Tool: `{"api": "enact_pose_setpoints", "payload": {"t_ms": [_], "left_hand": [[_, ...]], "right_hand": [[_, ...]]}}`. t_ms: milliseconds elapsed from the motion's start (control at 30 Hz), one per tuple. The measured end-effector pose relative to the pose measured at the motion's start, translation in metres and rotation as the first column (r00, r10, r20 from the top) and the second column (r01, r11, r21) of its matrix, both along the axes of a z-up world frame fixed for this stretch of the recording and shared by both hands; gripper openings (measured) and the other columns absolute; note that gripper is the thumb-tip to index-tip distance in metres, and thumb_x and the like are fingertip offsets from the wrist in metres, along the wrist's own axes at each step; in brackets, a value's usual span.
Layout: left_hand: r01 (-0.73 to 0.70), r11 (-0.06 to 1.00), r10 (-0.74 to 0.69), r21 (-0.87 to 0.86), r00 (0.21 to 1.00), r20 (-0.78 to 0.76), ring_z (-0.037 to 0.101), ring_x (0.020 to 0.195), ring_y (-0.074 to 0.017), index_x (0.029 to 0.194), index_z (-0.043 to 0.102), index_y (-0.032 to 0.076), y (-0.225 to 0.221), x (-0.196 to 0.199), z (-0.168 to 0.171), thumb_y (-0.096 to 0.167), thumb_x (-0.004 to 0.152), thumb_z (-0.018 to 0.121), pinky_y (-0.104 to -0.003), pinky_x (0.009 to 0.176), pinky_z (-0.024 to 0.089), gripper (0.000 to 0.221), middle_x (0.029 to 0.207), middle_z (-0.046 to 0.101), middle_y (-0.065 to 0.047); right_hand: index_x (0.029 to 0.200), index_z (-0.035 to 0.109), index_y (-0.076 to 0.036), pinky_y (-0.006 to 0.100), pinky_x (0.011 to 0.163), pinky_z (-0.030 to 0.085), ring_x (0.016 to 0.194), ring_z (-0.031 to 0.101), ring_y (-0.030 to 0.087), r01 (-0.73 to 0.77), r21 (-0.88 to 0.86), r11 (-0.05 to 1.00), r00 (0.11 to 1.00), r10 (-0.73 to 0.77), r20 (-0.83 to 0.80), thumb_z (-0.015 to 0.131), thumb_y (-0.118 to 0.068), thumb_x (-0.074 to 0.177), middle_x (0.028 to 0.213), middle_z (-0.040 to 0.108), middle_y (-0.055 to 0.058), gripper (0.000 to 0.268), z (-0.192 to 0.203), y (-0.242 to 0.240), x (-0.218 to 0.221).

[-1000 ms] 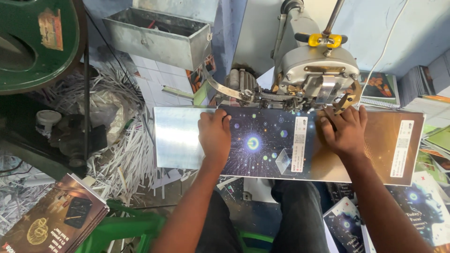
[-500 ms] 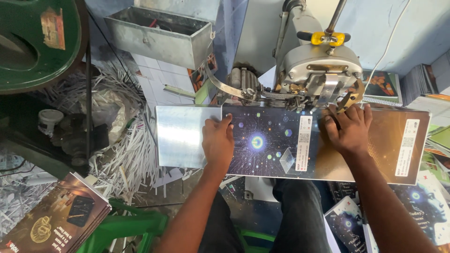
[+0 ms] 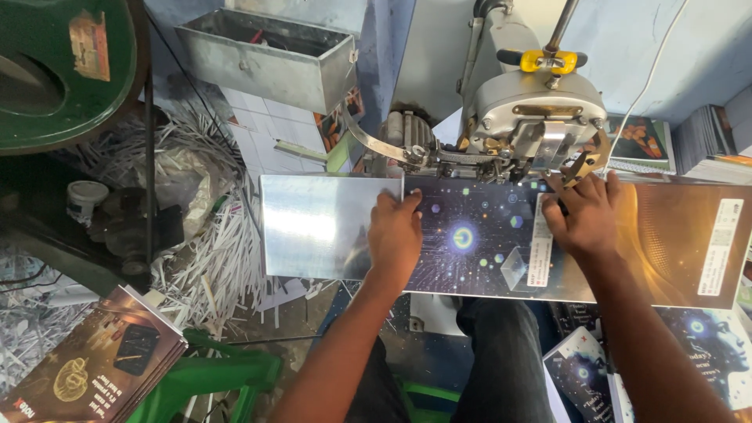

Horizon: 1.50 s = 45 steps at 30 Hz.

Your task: The person repeatedly picks up printed book covers, places them on a binding machine, and operates the machine to stitch the covers. Finished covers are moved to a stack on the right side of the workspace.

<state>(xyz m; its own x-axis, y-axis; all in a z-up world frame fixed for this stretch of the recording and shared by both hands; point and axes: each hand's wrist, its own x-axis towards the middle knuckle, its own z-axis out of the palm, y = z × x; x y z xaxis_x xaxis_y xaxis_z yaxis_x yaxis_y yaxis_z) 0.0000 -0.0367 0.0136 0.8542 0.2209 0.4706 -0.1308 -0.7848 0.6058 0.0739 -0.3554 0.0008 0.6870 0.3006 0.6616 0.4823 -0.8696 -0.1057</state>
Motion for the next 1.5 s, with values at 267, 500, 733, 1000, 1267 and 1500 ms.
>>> {"api": "enact_pose_setpoints", "payload": {"t_ms": [267, 500, 733, 1000, 1267, 1500], "left_hand": [[0.046, 0.999, -0.046, -0.015, 0.999, 0.004, 0.058, 0.104, -0.0350, 0.124, 0.072, 0.016, -0.019, 0.001, 0.004, 0.011, 0.090, 0.069, -0.046, 0.085, 0.054, 0.035, 0.115, 0.054, -0.014], [0.060, 0.998, -0.060, -0.002, 0.996, -0.059, 0.058, 0.103, -0.0340, 0.126, 0.072, 0.017, -0.023, 0.001, 0.010, 0.012, 0.091, 0.068, -0.046, 0.085, 0.055, 0.035, 0.115, 0.054, -0.015], [0.070, 0.998, -0.070, -0.007, 0.994, -0.085, 0.057, 0.102, -0.0332, 0.127, 0.071, 0.017, -0.026, 0.000, 0.011, 0.012, 0.093, 0.066, -0.045, 0.084, 0.055, 0.035, 0.115, 0.053, -0.015], [0.101, 0.993, -0.102, 0.053, 0.995, 0.009, 0.055, 0.109, -0.0398, 0.129, 0.072, 0.018, -0.057, 0.010, -0.004, 0.009, 0.088, 0.069, -0.051, 0.095, 0.049, 0.041, 0.120, 0.054, -0.020], [0.156, 0.983, -0.157, 0.096, 0.988, 0.008, 0.059, 0.114, -0.0410, 0.132, 0.071, 0.019, -0.081, 0.017, -0.009, 0.010, 0.086, 0.071, -0.056, 0.101, 0.042, 0.047, 0.124, 0.055, -0.024], [0.187, 0.980, -0.186, 0.062, 0.982, -0.024, 0.063, 0.108, -0.0387, 0.132, 0.071, 0.020, -0.092, 0.018, -0.007, 0.010, 0.089, 0.068, -0.053, 0.100, 0.042, 0.045, 0.123, 0.058, -0.024]], "right_hand": [[0.124, 0.071, -0.008, 0.063, 0.126, 0.024, 0.129, 0.055, 0.033, 0.027, 0.015, 1.000, 1.000, -0.027, 0.015, 0.058, -0.034, 0.100, 0.123, 0.063, 0.014, 0.039, 0.002, -0.017, 0.000], [0.113, 0.070, -0.005, 0.065, 0.127, 0.024, 0.130, 0.056, 0.033, 0.071, -0.002, 0.997, 0.997, -0.071, -0.003, 0.054, -0.036, 0.101, 0.123, 0.063, 0.016, 0.038, -0.003, -0.025, 0.007], [0.108, 0.068, -0.002, 0.066, 0.128, 0.023, 0.129, 0.056, 0.033, 0.105, -0.013, 0.994, 0.994, -0.104, 0.011, 0.053, -0.037, 0.101, 0.125, 0.064, 0.018, 0.039, -0.015, -0.032, 0.013], [0.140, 0.067, -0.008, 0.060, 0.129, 0.018, 0.136, 0.051, 0.038, -0.010, -0.131, 0.991, 0.997, 0.001, -0.071, 0.055, -0.038, 0.100, 0.131, 0.059, 0.024, 0.051, 0.000, -0.011, 0.008], [0.141, 0.066, -0.016, 0.054, 0.128, 0.020, 0.137, 0.051, 0.035, 0.001, -0.179, 0.984, 0.998, -0.012, -0.061, 0.058, -0.046, 0.102, 0.137, 0.062, 0.018, 0.050, 0.018, 0.000, 0.000], [0.141, 0.067, -0.013, 0.056, 0.126, 0.021, 0.130, 0.055, 0.032, 0.006, -0.152, 0.988, 0.997, -0.017, -0.075, 0.061, -0.045, 0.100, 0.129, 0.064, 0.017, 0.052, 0.017, -0.012, -0.001]]}}
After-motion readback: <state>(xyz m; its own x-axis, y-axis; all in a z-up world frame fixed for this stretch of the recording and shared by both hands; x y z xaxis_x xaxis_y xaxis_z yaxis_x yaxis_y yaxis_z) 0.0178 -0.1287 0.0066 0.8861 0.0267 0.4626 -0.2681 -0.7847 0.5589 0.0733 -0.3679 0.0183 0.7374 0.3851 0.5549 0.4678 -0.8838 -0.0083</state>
